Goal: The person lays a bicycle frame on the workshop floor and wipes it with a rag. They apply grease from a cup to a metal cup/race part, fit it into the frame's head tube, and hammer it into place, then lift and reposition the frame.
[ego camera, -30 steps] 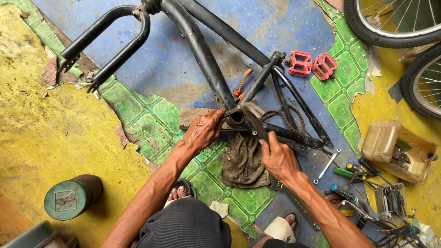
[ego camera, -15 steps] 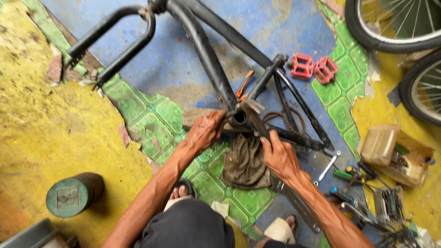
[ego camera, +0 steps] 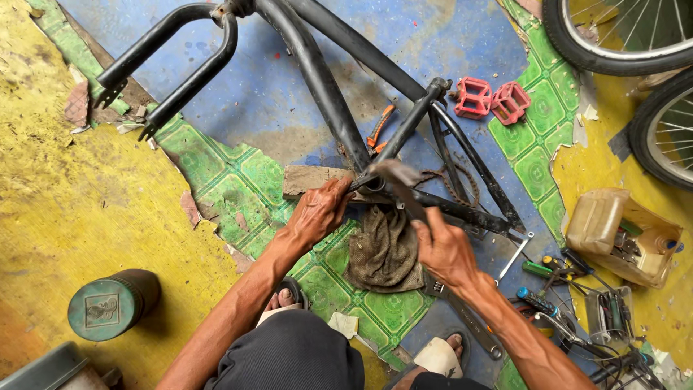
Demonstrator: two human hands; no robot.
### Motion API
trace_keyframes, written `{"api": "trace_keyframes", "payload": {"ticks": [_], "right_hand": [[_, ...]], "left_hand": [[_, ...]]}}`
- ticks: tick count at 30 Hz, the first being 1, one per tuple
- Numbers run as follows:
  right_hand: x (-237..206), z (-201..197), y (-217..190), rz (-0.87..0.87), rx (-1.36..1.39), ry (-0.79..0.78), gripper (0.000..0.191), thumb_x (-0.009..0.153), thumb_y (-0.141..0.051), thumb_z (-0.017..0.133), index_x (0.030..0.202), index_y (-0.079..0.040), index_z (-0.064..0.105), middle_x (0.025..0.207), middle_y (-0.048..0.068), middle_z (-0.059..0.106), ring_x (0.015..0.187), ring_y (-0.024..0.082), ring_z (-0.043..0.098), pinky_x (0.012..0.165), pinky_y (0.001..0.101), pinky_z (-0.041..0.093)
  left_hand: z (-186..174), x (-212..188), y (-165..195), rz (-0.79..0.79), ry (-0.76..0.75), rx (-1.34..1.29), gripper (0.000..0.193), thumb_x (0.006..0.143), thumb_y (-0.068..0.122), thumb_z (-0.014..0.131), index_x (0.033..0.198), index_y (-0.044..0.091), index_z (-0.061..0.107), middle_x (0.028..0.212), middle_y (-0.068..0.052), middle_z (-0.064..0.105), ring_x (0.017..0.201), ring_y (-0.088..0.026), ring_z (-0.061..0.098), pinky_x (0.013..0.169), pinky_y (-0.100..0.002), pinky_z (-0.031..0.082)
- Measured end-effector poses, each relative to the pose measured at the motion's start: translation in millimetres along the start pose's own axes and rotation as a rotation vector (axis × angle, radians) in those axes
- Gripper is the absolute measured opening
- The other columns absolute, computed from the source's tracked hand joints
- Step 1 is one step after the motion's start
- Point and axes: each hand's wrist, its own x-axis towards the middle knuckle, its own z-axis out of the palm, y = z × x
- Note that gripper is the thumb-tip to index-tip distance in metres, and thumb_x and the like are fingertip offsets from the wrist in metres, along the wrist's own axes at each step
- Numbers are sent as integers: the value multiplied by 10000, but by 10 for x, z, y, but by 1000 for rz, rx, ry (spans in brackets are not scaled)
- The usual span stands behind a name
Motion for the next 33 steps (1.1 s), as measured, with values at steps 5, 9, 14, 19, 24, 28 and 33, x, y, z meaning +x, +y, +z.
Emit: {"api": "trace_keyframes", "payload": {"ticks": [5,9,14,19,24,28,33], "right_hand": [[-117,-91,92,-249,106,369,231,1052,-170,476,1264,-82,503,616,142,630,450,228,634,390,370,473],[-80,74,54,24,-100,97,251,1015,-230,614,1160,-52,512,571,234,598,527,389,656,430,491,447],[-133,-76,67,-77,-16,185,248,993,-167,578,1200,-40,526,646,229,633,559,403,674,437,498,464],[-211,-163,162,-84,160,337,141,1035,-158,527,1126,-51,532,620,175,626,476,332,645,433,438,486],[-93,38,186,-255,-165,240,230,983,-185,569,1136,-20,518,664,190,608,552,353,627,440,464,458],[-106,-180,246,-33,-71,213,158,1029,-202,551,1028,-50,510,569,178,584,455,304,621,390,464,431],[-166,-231,172,-119,150,390,114,1044,-188,453,1027,-94,515,582,167,592,465,301,590,403,404,453]], "left_hand": [[48,-48,2,-13,-56,28,240,1019,145,550,1246,67,554,983,-225,622,701,-414,637,588,-515,496],[70,-46,25,16,-15,-20,206,1021,155,564,1203,58,554,953,-217,622,740,-434,636,601,-523,501],[88,-68,75,14,-6,4,181,1013,157,576,1170,68,569,941,-221,628,750,-460,633,613,-546,494],[94,-93,129,-16,-37,0,276,993,136,571,1253,45,557,909,-240,613,690,-458,630,587,-551,492],[112,-87,171,39,-4,18,230,983,133,585,1195,45,563,916,-225,618,680,-434,633,567,-529,492],[138,-47,163,-5,-48,49,230,994,106,565,1215,46,552,865,-211,608,646,-407,621,548,-514,483],[134,9,161,-28,-81,78,235,997,99,553,1225,38,543,898,-231,610,643,-422,617,537,-528,478]]}}
